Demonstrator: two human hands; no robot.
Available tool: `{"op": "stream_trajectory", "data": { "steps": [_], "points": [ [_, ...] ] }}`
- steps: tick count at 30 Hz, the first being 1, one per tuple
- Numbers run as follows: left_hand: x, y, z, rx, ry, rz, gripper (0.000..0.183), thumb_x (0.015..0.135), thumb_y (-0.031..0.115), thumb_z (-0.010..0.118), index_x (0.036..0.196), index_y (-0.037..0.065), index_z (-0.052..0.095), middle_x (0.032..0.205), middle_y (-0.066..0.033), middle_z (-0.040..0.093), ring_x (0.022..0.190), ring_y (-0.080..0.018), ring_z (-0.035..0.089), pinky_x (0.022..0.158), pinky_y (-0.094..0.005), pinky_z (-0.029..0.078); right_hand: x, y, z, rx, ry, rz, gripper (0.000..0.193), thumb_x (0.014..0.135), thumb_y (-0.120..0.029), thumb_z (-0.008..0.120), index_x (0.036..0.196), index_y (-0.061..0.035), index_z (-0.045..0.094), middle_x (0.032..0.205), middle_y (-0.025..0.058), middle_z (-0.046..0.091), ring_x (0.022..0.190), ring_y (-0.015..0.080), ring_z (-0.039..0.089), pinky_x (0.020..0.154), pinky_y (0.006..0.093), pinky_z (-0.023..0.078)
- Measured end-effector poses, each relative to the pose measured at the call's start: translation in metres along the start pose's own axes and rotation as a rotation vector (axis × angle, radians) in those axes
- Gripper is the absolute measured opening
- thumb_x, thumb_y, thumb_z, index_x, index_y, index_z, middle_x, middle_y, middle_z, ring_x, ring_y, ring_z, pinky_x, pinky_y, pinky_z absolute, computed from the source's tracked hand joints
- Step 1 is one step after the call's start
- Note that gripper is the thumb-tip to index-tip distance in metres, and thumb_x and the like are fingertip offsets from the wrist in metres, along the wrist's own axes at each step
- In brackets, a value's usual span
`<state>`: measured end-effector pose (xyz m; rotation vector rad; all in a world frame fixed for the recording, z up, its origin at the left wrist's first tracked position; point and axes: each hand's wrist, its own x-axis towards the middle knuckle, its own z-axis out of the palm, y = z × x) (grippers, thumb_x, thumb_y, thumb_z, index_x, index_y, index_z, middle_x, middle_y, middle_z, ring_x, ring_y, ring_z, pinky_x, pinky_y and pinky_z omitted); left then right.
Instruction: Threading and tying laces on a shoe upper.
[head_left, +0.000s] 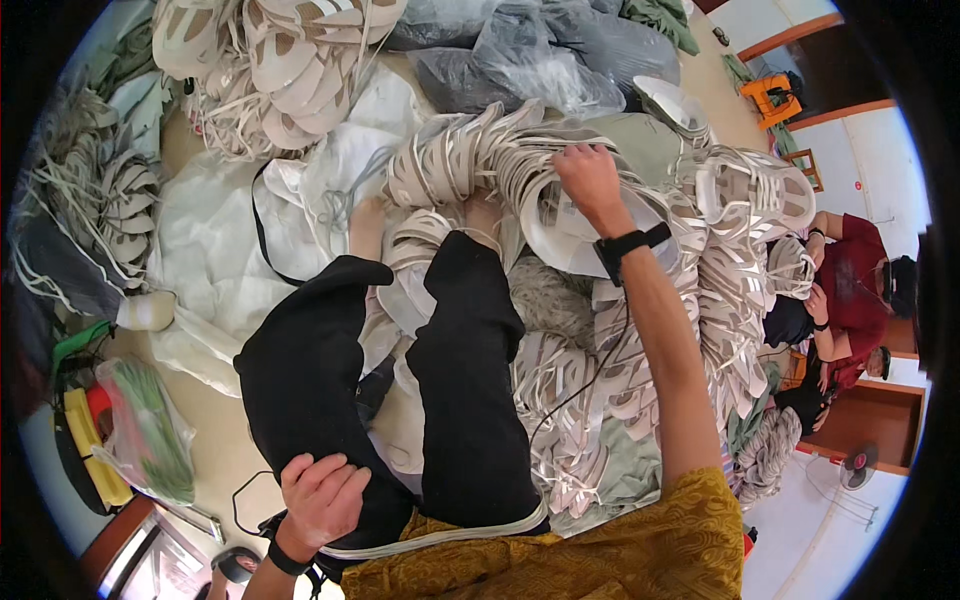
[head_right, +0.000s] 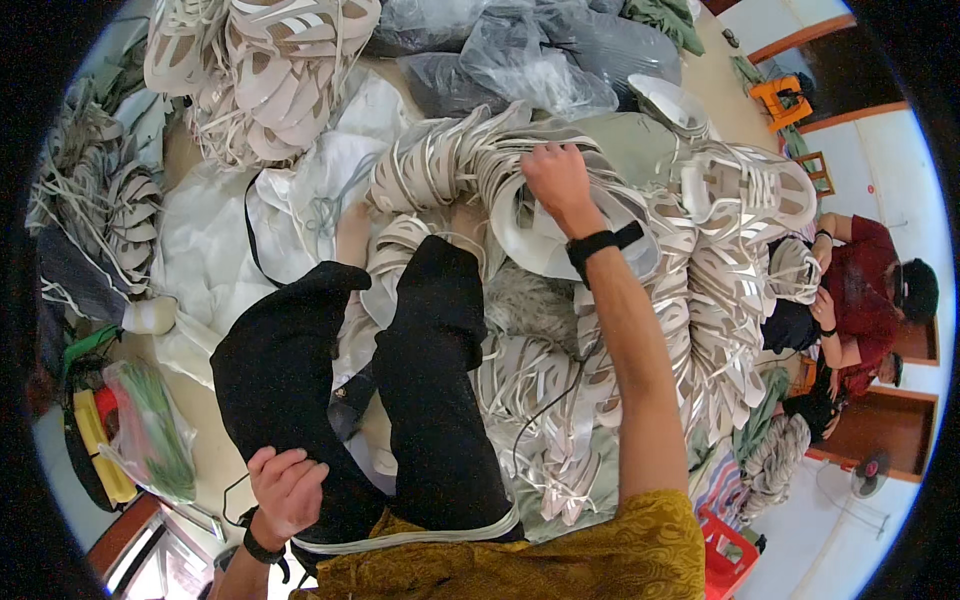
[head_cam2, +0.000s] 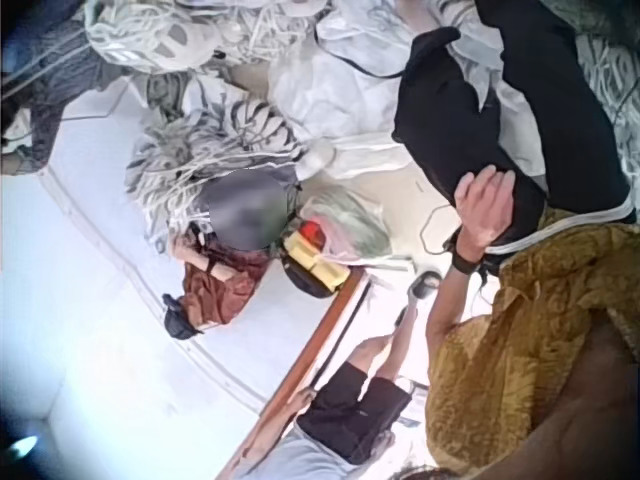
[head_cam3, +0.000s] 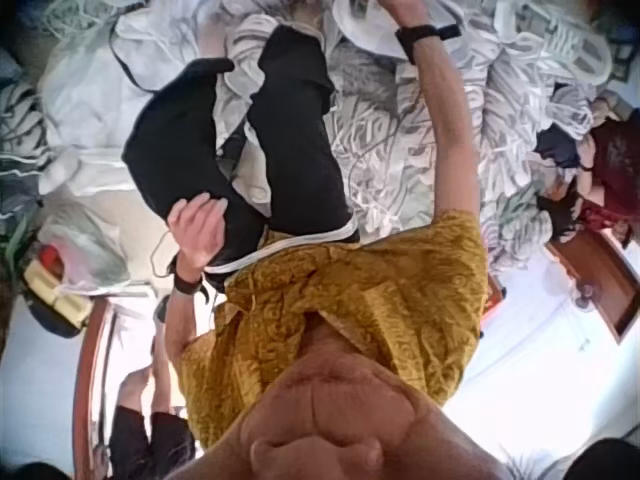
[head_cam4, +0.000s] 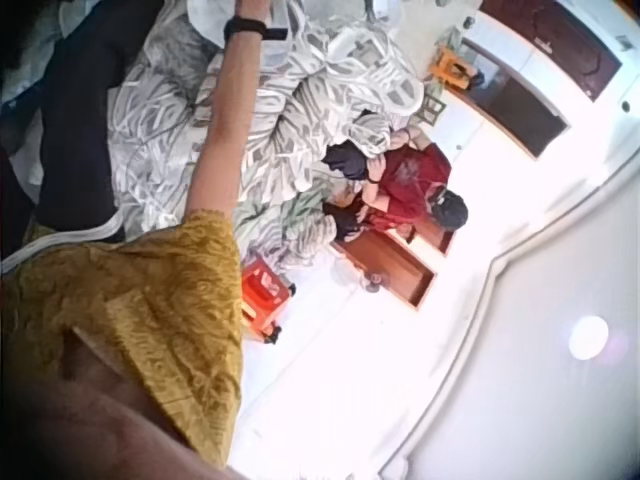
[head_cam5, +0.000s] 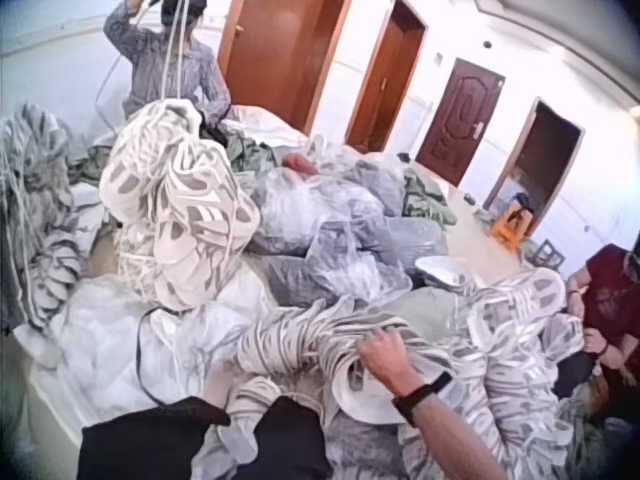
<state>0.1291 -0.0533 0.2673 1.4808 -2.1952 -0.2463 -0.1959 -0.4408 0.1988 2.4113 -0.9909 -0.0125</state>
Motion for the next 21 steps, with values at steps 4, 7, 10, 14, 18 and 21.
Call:
{"op": "stream_trajectory", "data": {
  "steps": [4, 7, 10, 14, 18, 21],
  "points": [
    [0.004, -0.004, -0.001, -0.012, -0.014, 0.022, 0.023, 0.062, 0.006, 0.059, 0.083, 0.011, 0.065, 0.08, -0.0004, 0.059, 0.087, -0.0156, 0.055, 0.086, -0.0349, 0.034, -0.016, -0.001, 0.012, 0.095, 0.07, 0.019, 0.005, 0.07, -0.011, 0.052, 0.073, -0.0131, 0.056, 0.071, 0.0014, 0.052, 0.077, 0.0189, 0.052, 0.063, 0.0337, 0.038],
    [0.0, 0.001, 0.001, -0.07, 0.0, 0.014, 0.022, 0.06, 0.004, 0.06, 0.081, 0.01, 0.064, 0.08, -0.0021, 0.059, 0.085, -0.0193, 0.054, 0.084, -0.0387, 0.034, -0.014, 0.0, 0.012, 0.138, 0.105, 0.041, 0.006, 0.071, -0.011, 0.051, 0.074, -0.0126, 0.057, 0.071, 0.0022, 0.051, 0.077, 0.0195, 0.052, 0.064, 0.0342, 0.038],
    [0.0, 0.004, 0.004, -0.078, 0.009, 0.002, 0.026, 0.059, 0.002, 0.06, 0.084, 0.009, 0.063, 0.08, -0.003, 0.059, 0.086, -0.0205, 0.054, 0.085, -0.0397, 0.035, -0.019, -0.007, 0.002, 0.142, 0.012, 0.0, 0.01, 0.073, -0.011, 0.051, 0.08, -0.012, 0.056, 0.074, 0.0025, 0.052, 0.079, 0.02, 0.052, 0.067, 0.0346, 0.038],
    [-0.002, 0.003, 0.008, -0.079, 0.052, 0.045, 0.028, 0.059, 0.002, 0.061, 0.086, 0.008, 0.061, 0.08, -0.0046, 0.058, 0.088, -0.0222, 0.053, 0.086, -0.0413, 0.034, -0.033, -0.003, -0.02, 0.145, 0.009, 0.011, 0.027, 0.072, -0.005, 0.05, 0.098, -0.0116, 0.055, 0.086, 0.0034, 0.056, 0.088, 0.0202, 0.051, 0.073, 0.0347, 0.037],
    [0.0, 0.006, 0.006, -0.087, 0.061, 0.044, 0.028, 0.059, 0.001, 0.06, 0.087, 0.008, 0.06, 0.079, -0.0048, 0.057, 0.087, -0.0229, 0.053, 0.085, -0.0423, 0.035, -0.058, 0.013, -0.035, 0.163, 0.103, 0.12, 0.031, 0.071, -0.004, 0.051, 0.101, -0.0115, 0.055, 0.091, 0.0039, 0.057, 0.091, 0.0204, 0.051, 0.074, 0.036, 0.037],
    [-0.003, 0.007, 0.004, -0.048, 0.069, 0.03, 0.028, 0.06, 0.0, 0.06, 0.087, 0.008, 0.06, 0.079, -0.005, 0.057, 0.088, -0.0233, 0.053, 0.084, -0.0427, 0.036, -0.082, 0.024, -0.04, 0.155, -0.031, 0.286, 0.03, 0.071, -0.006, 0.051, 0.101, -0.0115, 0.055, 0.093, 0.0049, 0.058, 0.092, 0.0217, 0.052, 0.076, 0.0393, 0.037]
  ]
}}
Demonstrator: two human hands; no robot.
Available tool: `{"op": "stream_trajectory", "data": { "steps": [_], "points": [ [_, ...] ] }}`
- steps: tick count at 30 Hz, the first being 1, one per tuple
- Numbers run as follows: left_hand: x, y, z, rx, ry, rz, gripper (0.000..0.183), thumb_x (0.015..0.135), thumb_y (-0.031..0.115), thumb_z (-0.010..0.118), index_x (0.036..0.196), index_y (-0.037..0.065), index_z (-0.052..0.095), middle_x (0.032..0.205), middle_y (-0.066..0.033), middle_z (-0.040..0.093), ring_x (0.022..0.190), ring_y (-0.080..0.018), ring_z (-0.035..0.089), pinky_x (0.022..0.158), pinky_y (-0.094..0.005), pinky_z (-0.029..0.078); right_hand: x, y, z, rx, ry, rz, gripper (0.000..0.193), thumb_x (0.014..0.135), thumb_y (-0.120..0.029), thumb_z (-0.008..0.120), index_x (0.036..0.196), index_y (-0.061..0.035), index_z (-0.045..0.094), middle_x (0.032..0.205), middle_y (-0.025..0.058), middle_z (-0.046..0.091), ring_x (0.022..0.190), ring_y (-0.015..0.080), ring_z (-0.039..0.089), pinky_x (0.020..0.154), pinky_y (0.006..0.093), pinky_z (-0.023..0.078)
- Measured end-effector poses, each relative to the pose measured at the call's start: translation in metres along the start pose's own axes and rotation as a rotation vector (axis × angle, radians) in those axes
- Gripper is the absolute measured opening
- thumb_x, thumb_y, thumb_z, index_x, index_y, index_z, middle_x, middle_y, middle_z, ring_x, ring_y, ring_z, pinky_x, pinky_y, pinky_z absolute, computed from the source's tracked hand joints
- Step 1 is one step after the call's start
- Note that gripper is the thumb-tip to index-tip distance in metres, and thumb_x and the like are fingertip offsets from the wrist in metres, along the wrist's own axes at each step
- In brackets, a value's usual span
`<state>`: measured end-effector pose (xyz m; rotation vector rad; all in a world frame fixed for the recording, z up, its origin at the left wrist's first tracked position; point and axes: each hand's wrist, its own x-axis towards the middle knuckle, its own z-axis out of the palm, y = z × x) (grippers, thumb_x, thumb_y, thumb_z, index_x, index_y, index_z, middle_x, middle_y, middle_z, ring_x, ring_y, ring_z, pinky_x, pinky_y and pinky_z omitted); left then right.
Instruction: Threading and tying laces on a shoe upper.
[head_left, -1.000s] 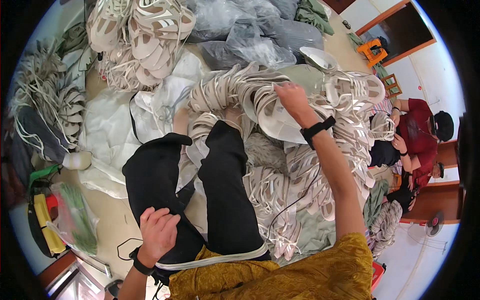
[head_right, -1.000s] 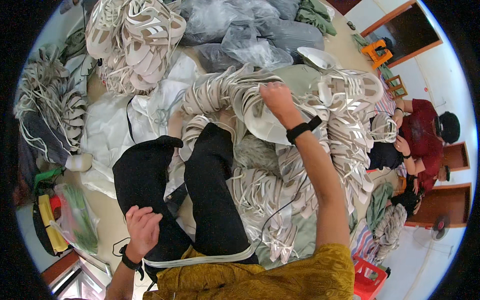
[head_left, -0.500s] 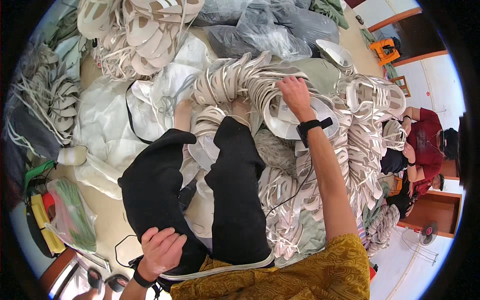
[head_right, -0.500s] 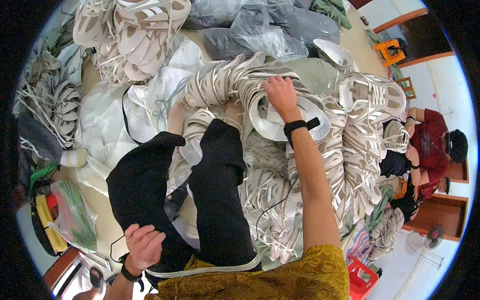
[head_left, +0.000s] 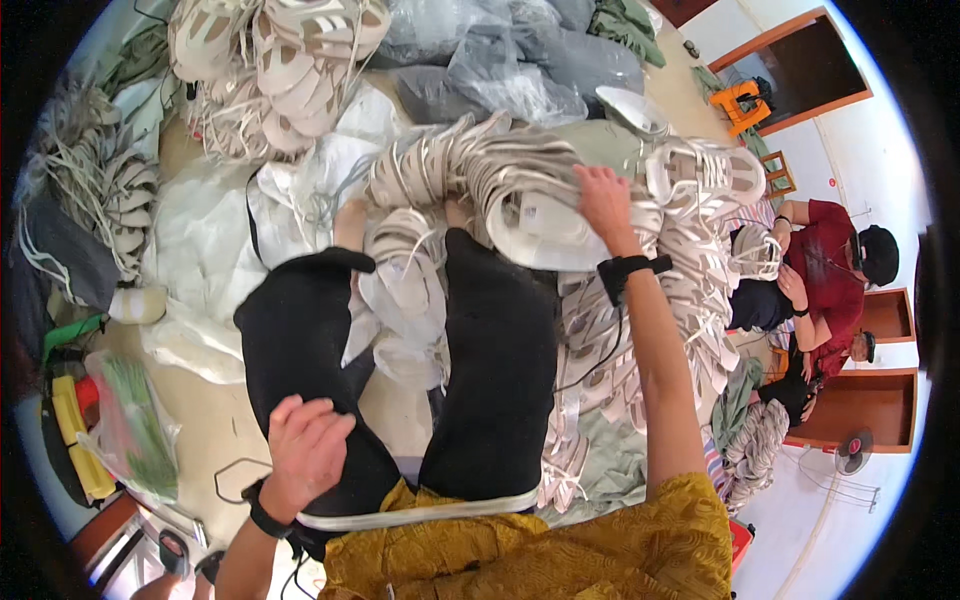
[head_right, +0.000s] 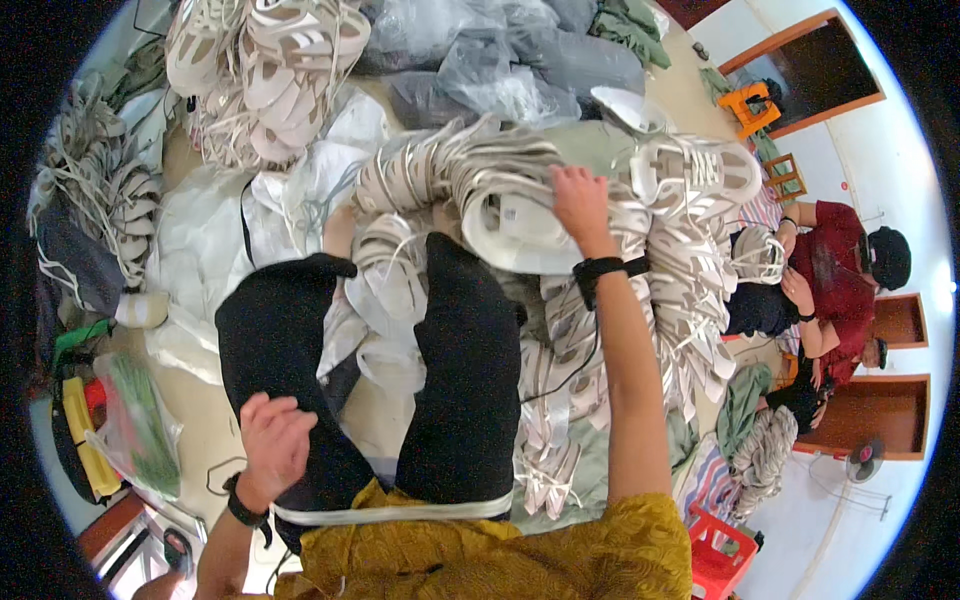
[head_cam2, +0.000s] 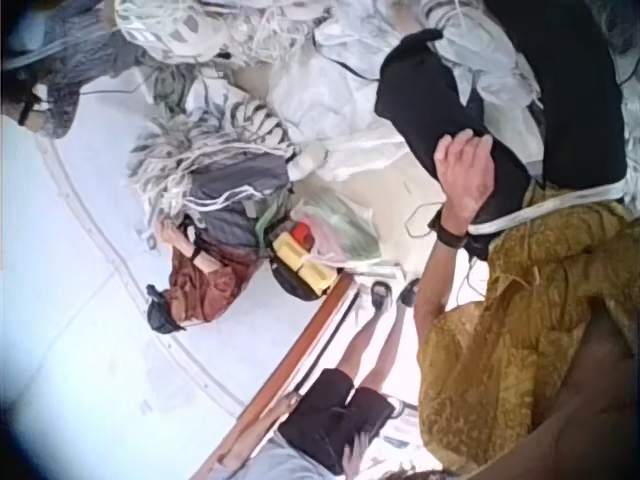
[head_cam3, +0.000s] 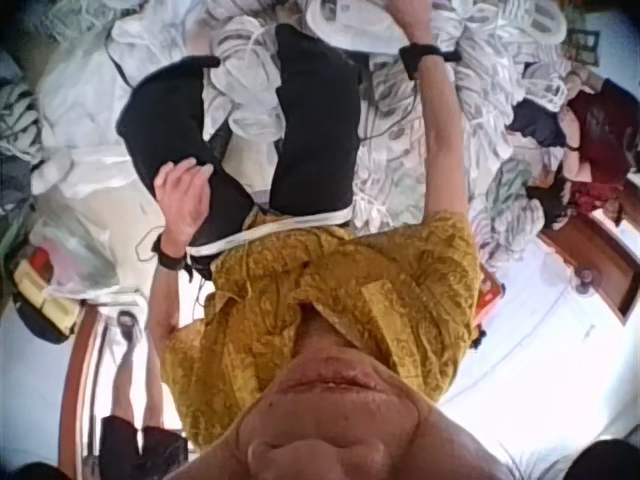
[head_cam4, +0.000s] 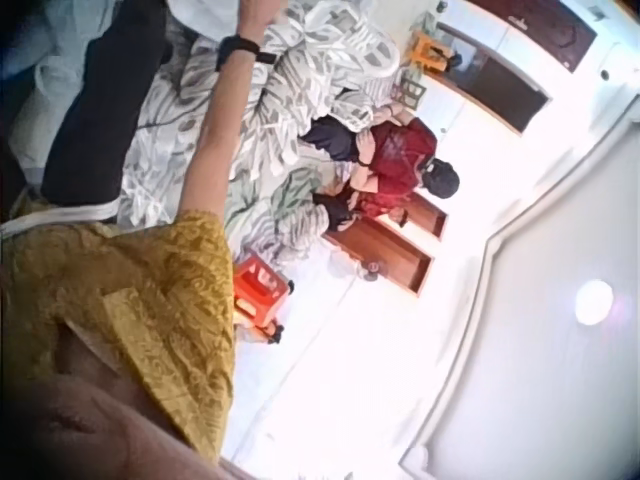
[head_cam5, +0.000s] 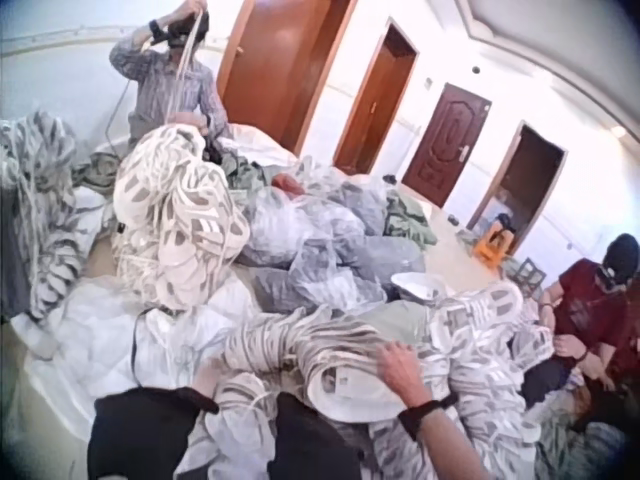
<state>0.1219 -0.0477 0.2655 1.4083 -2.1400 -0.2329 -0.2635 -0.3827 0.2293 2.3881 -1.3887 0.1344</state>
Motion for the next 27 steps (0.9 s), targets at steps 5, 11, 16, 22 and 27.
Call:
{"op": "stream_trajectory", "data": {
  "steps": [5, 11, 16, 22, 27],
  "points": [
    [0.004, -0.002, 0.001, 0.051, 0.018, 0.017, 0.029, 0.058, 0.001, 0.061, 0.087, 0.006, 0.061, 0.08, -0.0052, 0.057, 0.088, -0.0212, 0.053, 0.087, -0.0406, 0.036, -0.024, 0.027, 0.003, -0.056, -0.033, 0.13, 0.024, 0.075, -0.008, 0.046, 0.096, -0.015, 0.057, 0.089, 0.0061, 0.06, 0.089, 0.0253, 0.055, 0.072, 0.0446, 0.04],
    [0.018, 0.004, -0.013, -0.018, -0.127, -0.029, 0.021, 0.064, -0.002, 0.06, 0.083, 0.006, 0.06, 0.078, -0.0071, 0.056, 0.084, -0.0256, 0.053, 0.082, -0.0418, 0.038, 0.014, 0.023, 0.008, -0.039, -0.037, 0.072, 0.019, 0.076, -0.009, 0.046, 0.085, -0.0154, 0.062, 0.082, 0.004, 0.06, 0.083, 0.0237, 0.057, 0.068, 0.0421, 0.041],
    [0.081, -0.001, 0.0, -0.337, -0.253, -0.259, 0.012, 0.07, 0.002, 0.06, 0.082, 0.004, 0.061, 0.073, -0.0084, 0.057, 0.072, -0.026, 0.054, 0.072, -0.0331, 0.044, 0.002, 0.036, 0.023, -0.054, 0.004, 0.203, 0.025, 0.069, -0.01, 0.055, 0.091, -0.0173, 0.063, 0.089, 0.0025, 0.061, 0.089, 0.0216, 0.056, 0.07, 0.0396, 0.04],
    [0.136, -0.057, 0.105, -0.801, -0.572, -0.773, 0.018, 0.082, 0.017, 0.054, 0.089, 0.002, 0.06, 0.083, -0.0042, 0.062, 0.077, -0.0158, 0.06, 0.066, -0.0255, 0.045, 0.004, 0.025, 0.025, -0.01, 0.043, 0.199, 0.028, 0.067, -0.01, 0.058, 0.093, -0.0177, 0.063, 0.088, 0.0025, 0.061, 0.089, 0.0205, 0.056, 0.07, 0.0372, 0.04],
    [0.128, -0.08, 0.221, -1.212, -0.334, -1.315, 0.036, 0.076, 0.031, 0.059, 0.097, 0.002, 0.057, 0.087, -0.0062, 0.058, 0.075, -0.0145, 0.056, 0.061, -0.0274, 0.042, 0.008, 0.043, 0.036, 0.011, 0.033, 0.18, 0.024, 0.069, -0.01, 0.055, 0.09, -0.0167, 0.064, 0.086, 0.0033, 0.063, 0.083, 0.0219, 0.059, 0.068, 0.0383, 0.043]
  ]
}}
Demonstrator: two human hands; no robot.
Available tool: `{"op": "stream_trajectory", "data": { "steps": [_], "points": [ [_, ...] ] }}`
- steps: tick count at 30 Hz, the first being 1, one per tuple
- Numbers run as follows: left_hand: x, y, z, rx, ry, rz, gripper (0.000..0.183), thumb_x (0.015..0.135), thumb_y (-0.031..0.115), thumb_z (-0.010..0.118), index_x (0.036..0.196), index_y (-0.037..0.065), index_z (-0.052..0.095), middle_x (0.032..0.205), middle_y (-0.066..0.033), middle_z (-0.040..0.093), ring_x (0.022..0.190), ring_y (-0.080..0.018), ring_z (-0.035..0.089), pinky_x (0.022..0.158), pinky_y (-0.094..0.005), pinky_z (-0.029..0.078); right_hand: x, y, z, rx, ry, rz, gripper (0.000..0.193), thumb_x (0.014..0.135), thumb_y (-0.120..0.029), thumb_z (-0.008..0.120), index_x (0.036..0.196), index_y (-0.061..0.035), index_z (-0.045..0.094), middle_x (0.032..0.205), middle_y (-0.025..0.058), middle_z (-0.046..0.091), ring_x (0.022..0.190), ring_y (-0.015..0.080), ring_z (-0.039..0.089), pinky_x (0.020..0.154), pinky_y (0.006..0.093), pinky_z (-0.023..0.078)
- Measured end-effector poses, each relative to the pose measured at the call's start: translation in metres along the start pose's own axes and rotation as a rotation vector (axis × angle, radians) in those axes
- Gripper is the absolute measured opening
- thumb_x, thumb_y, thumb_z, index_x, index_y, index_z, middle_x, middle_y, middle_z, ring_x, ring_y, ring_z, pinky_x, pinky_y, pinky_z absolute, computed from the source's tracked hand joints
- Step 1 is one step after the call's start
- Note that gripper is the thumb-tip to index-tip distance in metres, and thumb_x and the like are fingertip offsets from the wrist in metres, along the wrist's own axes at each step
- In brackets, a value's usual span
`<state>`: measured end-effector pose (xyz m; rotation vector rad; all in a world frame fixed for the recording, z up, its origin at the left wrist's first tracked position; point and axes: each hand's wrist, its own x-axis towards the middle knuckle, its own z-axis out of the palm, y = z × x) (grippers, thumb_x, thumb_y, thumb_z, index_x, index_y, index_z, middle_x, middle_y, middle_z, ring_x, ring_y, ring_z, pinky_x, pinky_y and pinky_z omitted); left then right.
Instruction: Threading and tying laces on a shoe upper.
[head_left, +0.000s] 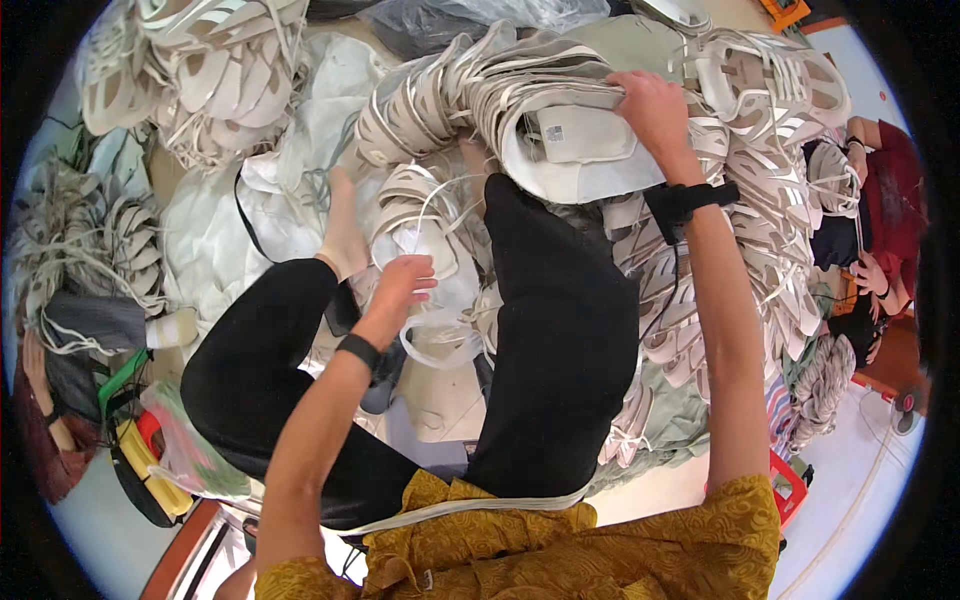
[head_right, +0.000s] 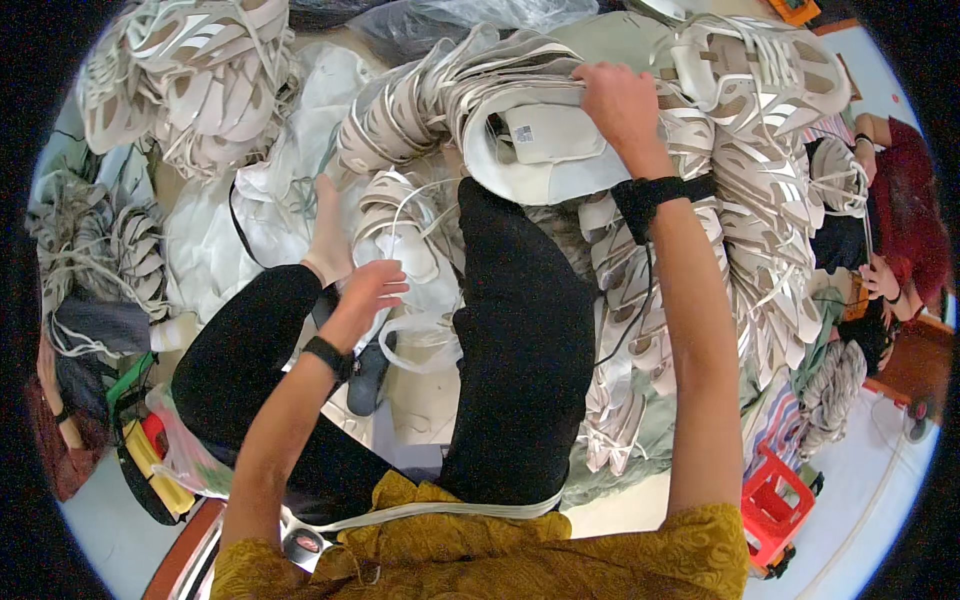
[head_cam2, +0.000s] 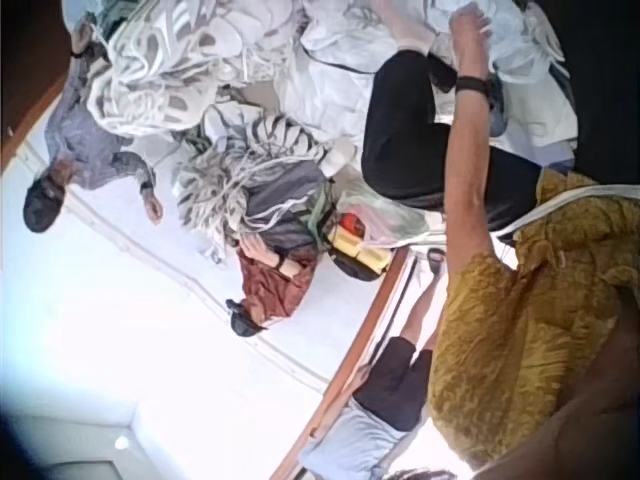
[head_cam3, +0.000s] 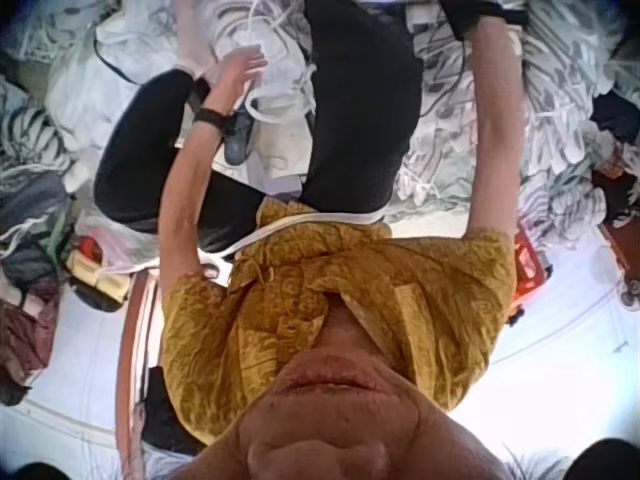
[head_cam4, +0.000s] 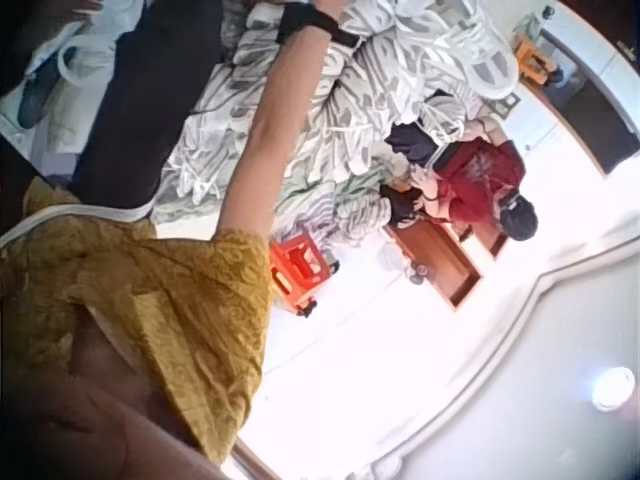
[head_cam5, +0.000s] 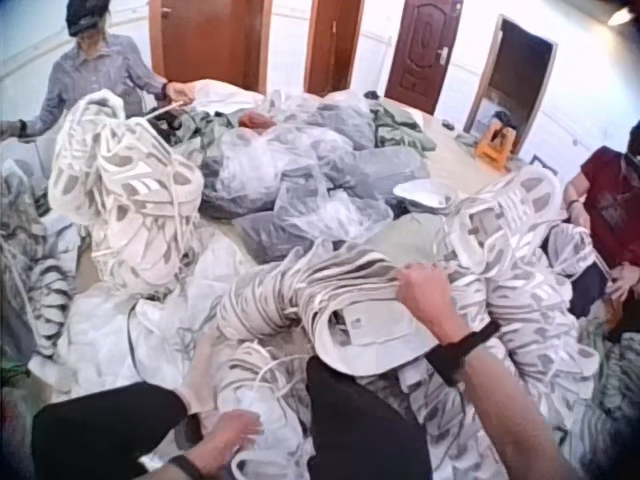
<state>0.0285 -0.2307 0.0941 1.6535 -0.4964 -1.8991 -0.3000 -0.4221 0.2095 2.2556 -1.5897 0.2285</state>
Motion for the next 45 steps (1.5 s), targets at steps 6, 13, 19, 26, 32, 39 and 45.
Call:
{"op": "stream_trajectory", "data": {
  "steps": [6, 13, 19, 26, 32, 39, 45],
  "points": [
    [0.081, -0.013, 0.036, 0.428, 0.253, 0.136, 0.043, 0.074, 0.037, 0.06, 0.083, -0.004, 0.059, 0.076, -0.0143, 0.06, 0.071, -0.0219, 0.057, 0.061, -0.0352, 0.042, 0.008, -0.001, -0.004, 0.077, -0.092, 0.031, 0.029, 0.062, -0.013, 0.062, 0.091, -0.0142, 0.064, 0.088, 0.0052, 0.063, 0.08, 0.0262, 0.059, 0.069, 0.0354, 0.047],
    [0.114, -0.019, 0.058, 0.346, 0.579, 0.17, 0.045, 0.071, 0.035, 0.062, 0.067, -0.009, 0.058, 0.07, -0.02, 0.06, 0.068, -0.0317, 0.058, 0.065, -0.039, 0.043, 0.003, -0.002, -0.001, 0.103, -0.068, 0.056, 0.027, 0.065, -0.01, 0.058, 0.09, -0.0178, 0.065, 0.079, 0.0032, 0.061, 0.075, 0.0235, 0.059, 0.066, 0.0377, 0.043],
    [0.093, -0.017, 0.022, 0.114, 0.674, 0.265, 0.042, 0.068, 0.03, 0.065, 0.077, -0.01, 0.057, 0.075, -0.0192, 0.06, 0.071, -0.027, 0.055, 0.069, -0.0369, 0.042, 0.004, -0.007, 0.0, 0.1, 0.009, 0.056, 0.024, 0.066, -0.009, 0.055, 0.086, -0.0174, 0.066, 0.078, 0.0036, 0.062, 0.076, 0.0232, 0.06, 0.066, 0.0386, 0.043],
    [-0.001, 0.016, -0.012, -0.166, 0.452, 0.258, 0.025, 0.074, 0.017, 0.063, 0.091, -0.001, 0.058, 0.088, -0.0053, 0.057, 0.08, -0.0148, 0.05, 0.074, -0.0288, 0.038, -0.001, -0.004, 0.001, 0.043, 0.055, 0.064, 0.021, 0.071, -0.01, 0.05, 0.083, -0.017, 0.066, 0.08, 0.0046, 0.064, 0.076, 0.0229, 0.061, 0.064, 0.0411, 0.044],
    [-0.072, 0.049, -0.072, -0.45, 0.243, 0.429, 0.025, 0.08, 0.013, 0.055, 0.1, -0.001, 0.055, 0.098, -0.0069, 0.059, 0.091, -0.0174, 0.056, 0.082, -0.0297, 0.043, -0.002, -0.018, -0.004, 0.031, -0.049, 0.122, 0.025, 0.068, -0.008, 0.054, 0.089, -0.0162, 0.065, 0.086, 0.0057, 0.063, 0.083, 0.0242, 0.059, 0.07, 0.0395, 0.046],
    [-0.187, 0.088, -0.143, -0.323, 0.226, 0.549, 0.03, 0.082, 0.015, 0.05, 0.107, -0.001, 0.053, 0.104, -0.0086, 0.058, 0.095, -0.0181, 0.055, 0.085, -0.0312, 0.043, -0.001, -0.018, -0.001, -0.028, -0.039, 0.122, 0.021, 0.072, -0.011, 0.052, 0.087, -0.0181, 0.065, 0.083, 0.0046, 0.063, 0.081, 0.0217, 0.06, 0.069, 0.0408, 0.043],
    [-0.248, 0.134, -0.145, -0.404, 0.2, 0.597, 0.042, 0.086, 0.021, 0.048, 0.122, -0.001, 0.043, 0.117, -0.0128, 0.053, 0.101, -0.0241, 0.055, 0.09, -0.0355, 0.043, -0.005, -0.017, 0.003, -0.007, -0.014, 0.099, 0.02, 0.076, -0.013, 0.048, 0.086, -0.0173, 0.065, 0.082, 0.0066, 0.063, 0.076, 0.0236, 0.061, 0.068, 0.0425, 0.042]
  ]
}}
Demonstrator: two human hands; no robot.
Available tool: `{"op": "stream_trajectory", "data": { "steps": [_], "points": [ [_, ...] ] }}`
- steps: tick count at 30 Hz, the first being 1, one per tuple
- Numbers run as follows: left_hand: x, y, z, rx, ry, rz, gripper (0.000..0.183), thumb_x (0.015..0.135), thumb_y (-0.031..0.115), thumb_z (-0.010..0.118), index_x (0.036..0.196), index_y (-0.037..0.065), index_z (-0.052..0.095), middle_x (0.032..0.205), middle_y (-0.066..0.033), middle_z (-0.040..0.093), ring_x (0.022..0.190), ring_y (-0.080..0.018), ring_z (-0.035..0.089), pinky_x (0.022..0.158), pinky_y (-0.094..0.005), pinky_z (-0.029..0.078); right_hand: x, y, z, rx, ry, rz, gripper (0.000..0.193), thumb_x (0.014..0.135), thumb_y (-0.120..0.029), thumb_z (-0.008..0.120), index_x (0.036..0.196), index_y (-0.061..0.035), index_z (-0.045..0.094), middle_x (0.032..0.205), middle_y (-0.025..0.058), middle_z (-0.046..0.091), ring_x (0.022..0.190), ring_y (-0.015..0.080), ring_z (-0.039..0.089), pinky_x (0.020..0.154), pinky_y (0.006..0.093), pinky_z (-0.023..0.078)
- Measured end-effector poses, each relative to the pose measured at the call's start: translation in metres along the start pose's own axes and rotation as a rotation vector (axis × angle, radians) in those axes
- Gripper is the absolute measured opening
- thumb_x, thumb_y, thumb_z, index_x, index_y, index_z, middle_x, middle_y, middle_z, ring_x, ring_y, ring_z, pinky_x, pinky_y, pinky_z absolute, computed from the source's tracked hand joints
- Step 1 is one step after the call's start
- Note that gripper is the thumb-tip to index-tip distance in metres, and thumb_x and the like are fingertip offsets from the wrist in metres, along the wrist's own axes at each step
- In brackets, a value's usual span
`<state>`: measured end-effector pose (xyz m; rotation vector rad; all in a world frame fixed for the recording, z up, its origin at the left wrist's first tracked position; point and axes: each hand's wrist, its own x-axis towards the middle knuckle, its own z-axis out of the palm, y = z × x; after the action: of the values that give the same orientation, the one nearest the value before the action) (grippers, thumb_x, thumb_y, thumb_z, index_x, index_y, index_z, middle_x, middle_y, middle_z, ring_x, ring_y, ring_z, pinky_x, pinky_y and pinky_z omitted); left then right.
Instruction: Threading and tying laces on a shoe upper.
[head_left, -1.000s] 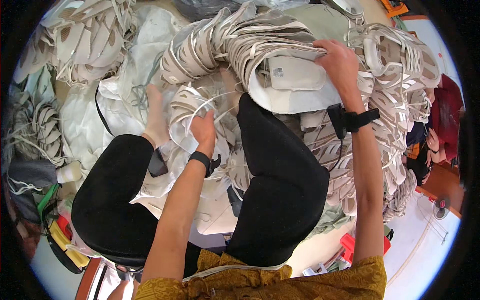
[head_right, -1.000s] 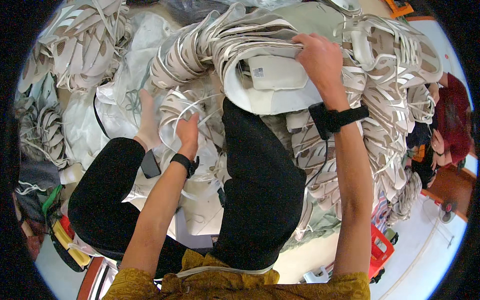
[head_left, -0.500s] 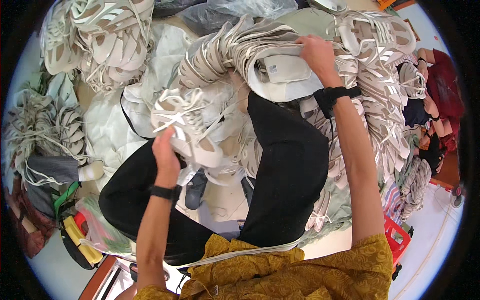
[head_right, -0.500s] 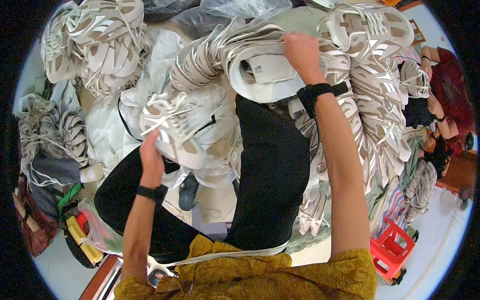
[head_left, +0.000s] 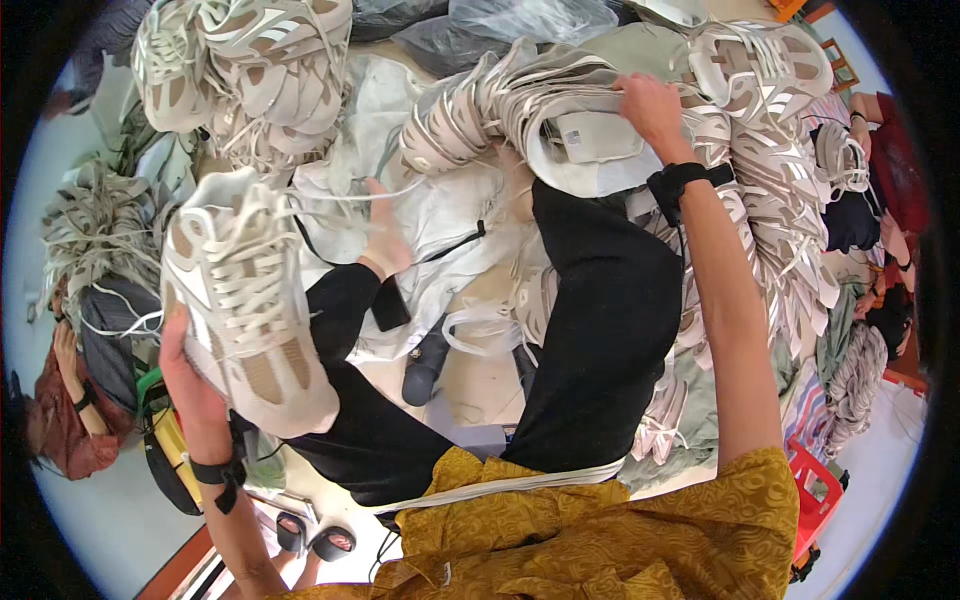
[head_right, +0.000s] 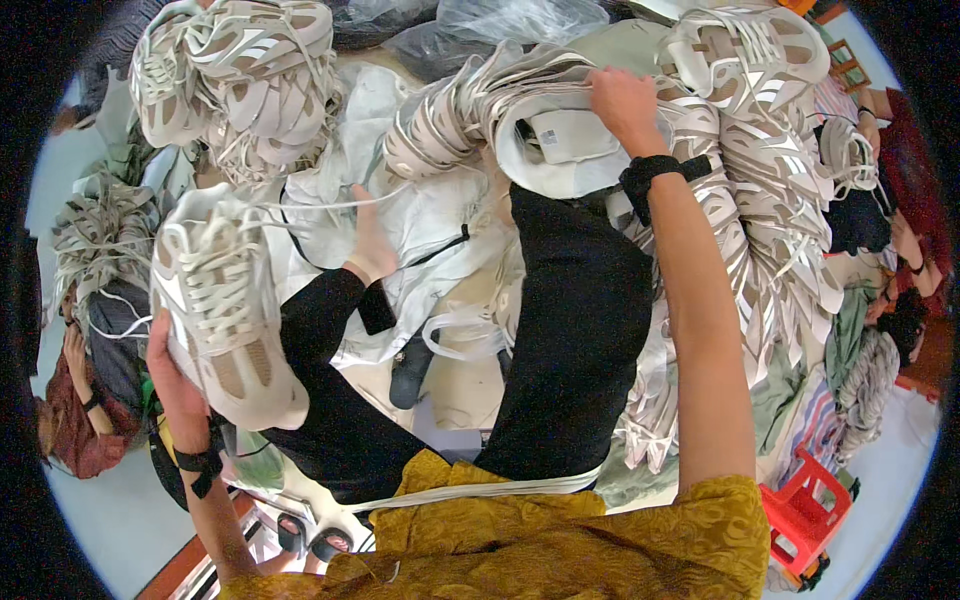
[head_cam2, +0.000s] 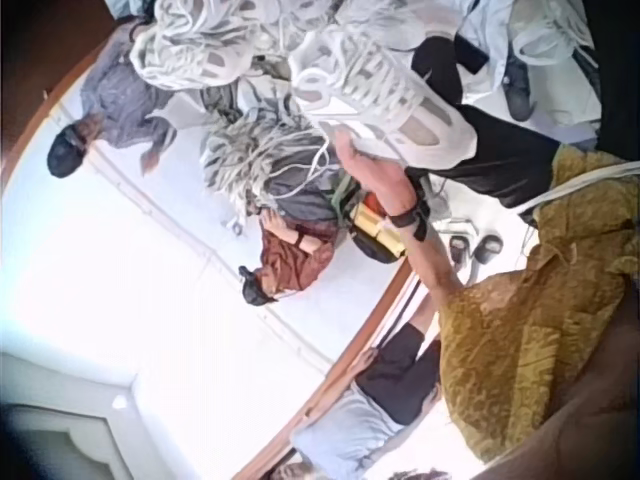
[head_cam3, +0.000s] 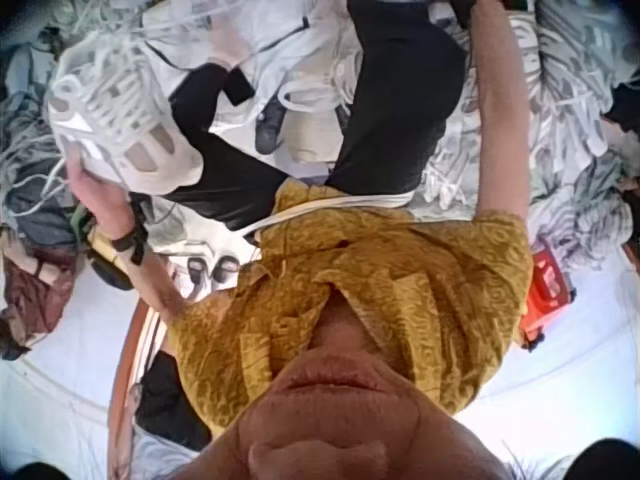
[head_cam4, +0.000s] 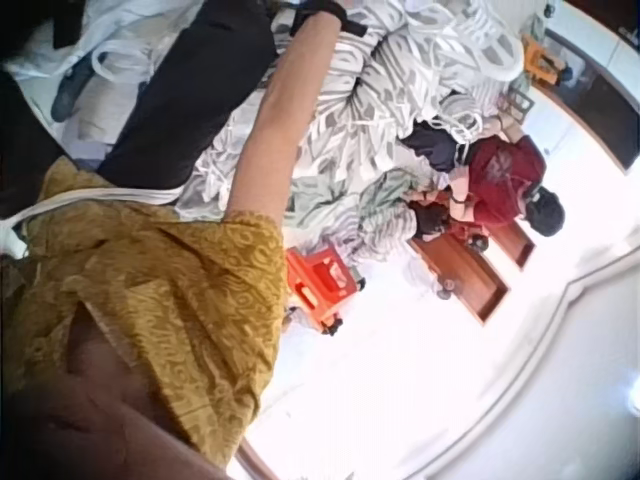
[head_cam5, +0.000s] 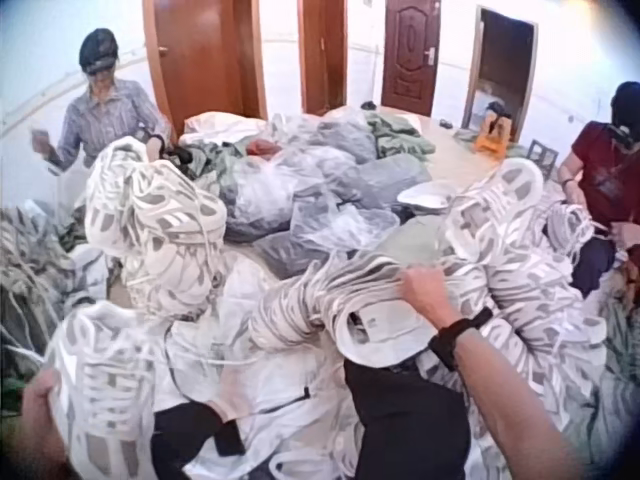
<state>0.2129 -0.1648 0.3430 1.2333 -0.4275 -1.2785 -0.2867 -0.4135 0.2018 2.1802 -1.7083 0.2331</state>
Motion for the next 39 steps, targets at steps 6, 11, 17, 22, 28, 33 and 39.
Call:
{"op": "stream_trajectory", "data": {
  "steps": [6, 11, 17, 22, 28, 33, 39],
  "points": [
    [0.04, 0.031, -0.039, -0.01, -0.08, -0.026, 0.04, 0.086, 0.019, 0.048, 0.121, 0.0, 0.045, 0.117, -0.0116, 0.053, 0.101, -0.0231, 0.055, 0.09, -0.0361, 0.043, 0.004, 0.009, 0.005, 0.004, -0.148, 0.009, 0.018, 0.078, -0.015, 0.044, 0.081, -0.0104, 0.061, 0.087, 0.0087, 0.062, 0.084, 0.0282, 0.06, 0.071, 0.0466, 0.042],
    [0.118, -0.013, -0.07, 0.004, 0.105, 0.012, 0.035, 0.083, 0.012, 0.053, 0.115, -0.001, 0.049, 0.108, -0.0099, 0.057, 0.095, -0.0224, 0.057, 0.084, -0.0355, 0.046, 0.007, 0.009, -0.004, 0.01, -0.161, -0.018, 0.021, 0.077, -0.015, 0.044, 0.086, -0.0119, 0.063, 0.086, 0.0099, 0.063, 0.08, 0.0286, 0.061, 0.07, 0.0459, 0.044],
    [0.208, -0.082, -0.127, -0.115, 0.112, 0.049, 0.031, 0.082, 0.013, 0.054, 0.111, 0.002, 0.05, 0.106, -0.01, 0.057, 0.097, -0.0225, 0.056, 0.085, -0.0367, 0.045, 0.019, 0.008, -0.014, 0.028, -0.391, -0.019, 0.025, 0.071, -0.015, 0.053, 0.093, -0.0148, 0.065, 0.087, 0.0124, 0.063, 0.081, 0.0305, 0.061, 0.07, 0.0417, 0.048],
    [0.242, -0.133, -0.183, -0.183, 0.308, 0.018, 0.026, 0.081, 0.014, 0.054, 0.105, 0.004, 0.051, 0.1, -0.0095, 0.056, 0.094, -0.0225, 0.056, 0.085, -0.0355, 0.045, 0.027, 0.008, -0.016, 0.087, -0.39, -0.065, 0.033, 0.06, -0.023, 0.065, 0.092, -0.0154, 0.065, 0.088, 0.0119, 0.064, 0.082, 0.0291, 0.061, 0.071, 0.0415, 0.048],
    [0.242, -0.163, -0.162, 0.14, 0.413, -0.266, 0.041, 0.082, 0.022, 0.052, 0.116, 0.0, 0.045, 0.113, -0.0154, 0.05, 0.099, -0.0293, 0.055, 0.08, -0.0387, 0.047, 0.024, 0.001, -0.017, 0.038, -0.315, -0.076, 0.028, 0.062, -0.022, 0.063, 0.089, -0.0163, 0.066, 0.084, 0.0092, 0.064, 0.08, 0.0263, 0.061, 0.069, 0.0379, 0.048],
    [0.176, -0.158, 0.009, 0.207, -0.28, -0.225, 0.028, 0.084, 0.021, 0.052, 0.105, 0.002, 0.053, 0.086, -0.0075, 0.058, 0.084, -0.0189, 0.059, 0.069, -0.0277, 0.048, 0.02, -0.011, -0.027, 0.019, -0.361, -0.038, 0.026, 0.063, -0.027, 0.066, 0.087, -0.015, 0.066, 0.083, 0.0087, 0.063, 0.081, 0.0247, 0.06, 0.071, 0.0382, 0.046],
    [0.106, -0.199, 0.18, 0.037, -0.695, -0.659, 0.032, 0.086, 0.026, 0.052, 0.105, 0.0, 0.05, 0.089, -0.0107, 0.06, 0.082, -0.0236, 0.062, 0.067, -0.0312, 0.051, -0.011, -0.019, -0.045, 0.034, -0.291, -0.139, 0.034, 0.062, -0.033, 0.07, 0.088, -0.0125, 0.064, 0.083, 0.009, 0.061, 0.082, 0.0268, 0.057, 0.074, 0.039, 0.042]
  ]
}}
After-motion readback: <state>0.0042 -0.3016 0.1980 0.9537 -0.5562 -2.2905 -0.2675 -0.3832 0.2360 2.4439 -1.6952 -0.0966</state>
